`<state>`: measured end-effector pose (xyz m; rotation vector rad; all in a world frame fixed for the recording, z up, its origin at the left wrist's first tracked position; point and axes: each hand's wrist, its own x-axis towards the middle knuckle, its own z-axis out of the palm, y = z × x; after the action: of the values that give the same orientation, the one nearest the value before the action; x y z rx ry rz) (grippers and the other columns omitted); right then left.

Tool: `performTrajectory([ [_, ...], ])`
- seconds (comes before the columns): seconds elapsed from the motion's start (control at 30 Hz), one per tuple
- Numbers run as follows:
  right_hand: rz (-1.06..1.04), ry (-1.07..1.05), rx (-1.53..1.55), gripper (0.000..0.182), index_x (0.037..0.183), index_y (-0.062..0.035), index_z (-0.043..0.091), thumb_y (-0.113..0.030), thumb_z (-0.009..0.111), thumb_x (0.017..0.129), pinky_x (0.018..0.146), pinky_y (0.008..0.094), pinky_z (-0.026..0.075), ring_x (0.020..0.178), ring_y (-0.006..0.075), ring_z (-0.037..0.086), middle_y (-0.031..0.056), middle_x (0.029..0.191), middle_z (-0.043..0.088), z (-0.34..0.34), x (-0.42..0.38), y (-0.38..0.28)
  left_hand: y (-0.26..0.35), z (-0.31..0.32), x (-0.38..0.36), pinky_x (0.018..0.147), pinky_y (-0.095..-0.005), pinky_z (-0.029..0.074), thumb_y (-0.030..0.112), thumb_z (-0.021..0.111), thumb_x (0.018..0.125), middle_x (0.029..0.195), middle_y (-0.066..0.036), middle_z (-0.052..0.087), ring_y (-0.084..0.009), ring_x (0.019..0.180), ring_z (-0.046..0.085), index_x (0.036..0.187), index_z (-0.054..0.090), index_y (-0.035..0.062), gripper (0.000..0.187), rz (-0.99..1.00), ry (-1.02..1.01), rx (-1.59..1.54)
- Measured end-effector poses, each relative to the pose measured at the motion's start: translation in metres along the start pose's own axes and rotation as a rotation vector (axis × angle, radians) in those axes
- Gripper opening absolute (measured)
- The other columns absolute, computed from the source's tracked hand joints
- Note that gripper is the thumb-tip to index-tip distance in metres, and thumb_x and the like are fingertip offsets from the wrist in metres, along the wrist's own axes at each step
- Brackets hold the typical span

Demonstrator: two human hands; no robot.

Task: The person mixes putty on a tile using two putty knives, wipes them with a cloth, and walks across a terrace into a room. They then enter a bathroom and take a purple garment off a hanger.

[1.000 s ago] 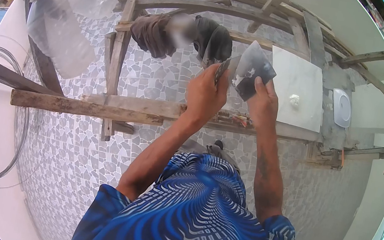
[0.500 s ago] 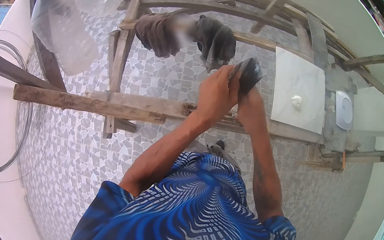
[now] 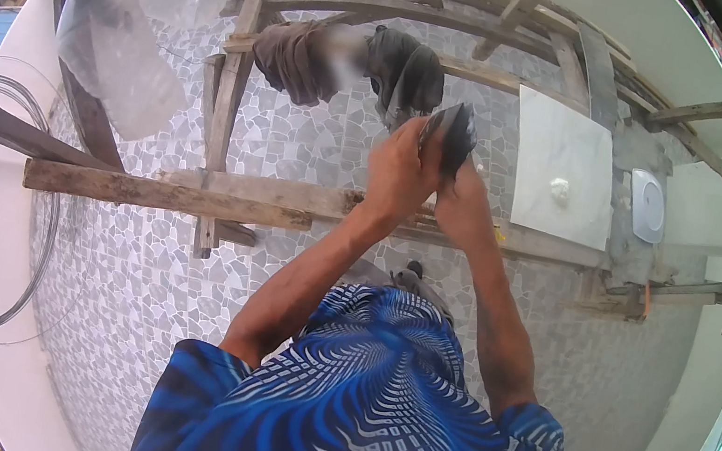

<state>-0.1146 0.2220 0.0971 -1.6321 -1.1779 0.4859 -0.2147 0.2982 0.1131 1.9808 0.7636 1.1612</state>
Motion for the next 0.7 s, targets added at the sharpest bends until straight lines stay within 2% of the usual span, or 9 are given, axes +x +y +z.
performTrajectory([
  [0.07, 0.032, 0.004, 0.004, 0.035, 0.123, 0.0035, 0.05, 0.003, 0.043, 0.089, 0.086, 0.0438, 0.048, 0.103, 0.0448, 0.06, 0.0279, 0.107, 0.062, 0.0, 0.001, 0.001, 0.002, 0.0, 0.004, 0.065, -0.0423, 0.051, 0.013, 0.061, 0.091, 0.083, -0.023, 0.067, -0.0417, 0.077, 0.065, 0.102, 0.064, 0.0001, 0.017, -0.028, -0.006, -0.051],
  [0.1, 0.199, -0.062, 0.033, 0.04, 0.126, 0.0045, 0.047, 0.003, 0.044, 0.086, 0.087, 0.0444, 0.047, 0.104, 0.0458, 0.059, 0.0297, 0.107, 0.061, -0.008, 0.009, -0.013, 0.005, -0.001, 0.0, 0.065, -0.0421, 0.05, 0.013, 0.06, 0.091, 0.082, -0.023, 0.066, -0.0416, 0.075, 0.065, 0.101, 0.064, -0.0003, 0.017, -0.031, -0.021, -0.076],
  [0.2, -0.032, 0.003, -0.068, 0.04, 0.124, 0.0057, 0.047, 0.002, 0.047, 0.085, 0.084, 0.044, 0.048, 0.103, 0.0473, 0.059, 0.031, 0.104, 0.061, 0.0, 0.0, -0.01, 0.002, -0.006, 0.01, 0.064, -0.0417, 0.05, 0.015, 0.06, 0.092, 0.08, -0.023, 0.066, -0.0415, 0.075, 0.065, 0.1, 0.064, -0.0008, 0.018, -0.09, 0.034, -0.047],
  [0.23, 0.031, -0.014, -0.07, 0.038, 0.123, 0.0058, 0.048, 0.002, 0.046, 0.085, 0.081, 0.0441, 0.048, 0.099, 0.0478, 0.059, 0.0311, 0.101, 0.061, 0.0, -0.003, -0.006, -0.002, -0.008, 0.015, 0.064, -0.0414, 0.05, 0.016, 0.06, 0.092, 0.08, -0.023, 0.066, -0.0409, 0.074, 0.065, 0.1, 0.064, -0.0002, 0.018, -0.162, -0.009, -0.027],
  [0.33, 0.177, -0.049, -0.074, 0.034, 0.118, 0.0063, 0.049, 0.002, 0.046, 0.084, 0.072, 0.0443, 0.048, 0.089, 0.0493, 0.06, 0.0314, 0.093, 0.061, -0.002, 0.012, -0.002, 0.004, -0.004, 0.008, 0.062, -0.0409, 0.049, 0.015, 0.059, 0.093, 0.078, -0.022, 0.066, -0.0397, 0.071, 0.065, 0.098, 0.064, 0.0004, 0.016, -0.064, 0.012, -0.079],
  [0.43, 0.05, 0.012, -0.069, 0.029, 0.112, 0.0071, 0.05, 0.0, 0.045, 0.084, 0.066, 0.0435, 0.047, 0.076, 0.0405, 0.061, 0.0275, 0.083, 0.06, 0.001, 0.008, -0.019, -0.009, -0.004, 0.016, 0.06, -0.0418, 0.049, 0.012, 0.061, 0.091, 0.081, -0.02, 0.066, -0.0389, 0.071, 0.064, 0.099, 0.062, 0.0018, 0.013, -0.062, 0.034, -0.034],
  [0.53, 0.147, 0.033, -0.017, 0.028, 0.111, 0.0068, 0.055, -0.006, 0.048, 0.087, 0.074, 0.0383, 0.048, 0.082, 0.0274, 0.061, 0.0206, 0.09, 0.062, -0.003, 0.004, -0.015, -0.011, -0.002, 0.017, 0.061, -0.042, 0.051, 0.01, 0.062, 0.09, 0.085, -0.017, 0.066, -0.0373, 0.072, 0.065, 0.102, 0.062, 0.0038, 0.014, -0.062, 0.01, -0.038],
  [0.6, 0.277, 0.038, 0.036, 0.031, 0.118, 0.0051, 0.058, -0.007, 0.051, 0.09, 0.085, 0.0311, 0.048, 0.097, 0.0169, 0.062, 0.0127, 0.106, 0.067, -0.008, 0.007, -0.017, -0.013, -0.001, 0.012, 0.061, -0.0417, 0.051, 0.01, 0.062, 0.09, 0.085, -0.016, 0.066, -0.0363, 0.072, 0.065, 0.102, 0.063, 0.0045, 0.014, 0.02, 0.01, 0.008],
  [0.7, 0.499, 0.085, 0.133, 0.029, 0.113, 0.0055, 0.061, -0.009, 0.053, 0.09, 0.082, 0.0282, 0.048, 0.094, 0.0138, 0.062, 0.0106, 0.103, 0.067, -0.015, 0.012, -0.015, -0.012, 0.002, 0.01, 0.061, -0.0416, 0.051, 0.009, 0.062, 0.089, 0.085, -0.014, 0.066, -0.0356, 0.072, 0.065, 0.103, 0.063, 0.005, 0.014, 0.053, 0.001, 0.027],
])
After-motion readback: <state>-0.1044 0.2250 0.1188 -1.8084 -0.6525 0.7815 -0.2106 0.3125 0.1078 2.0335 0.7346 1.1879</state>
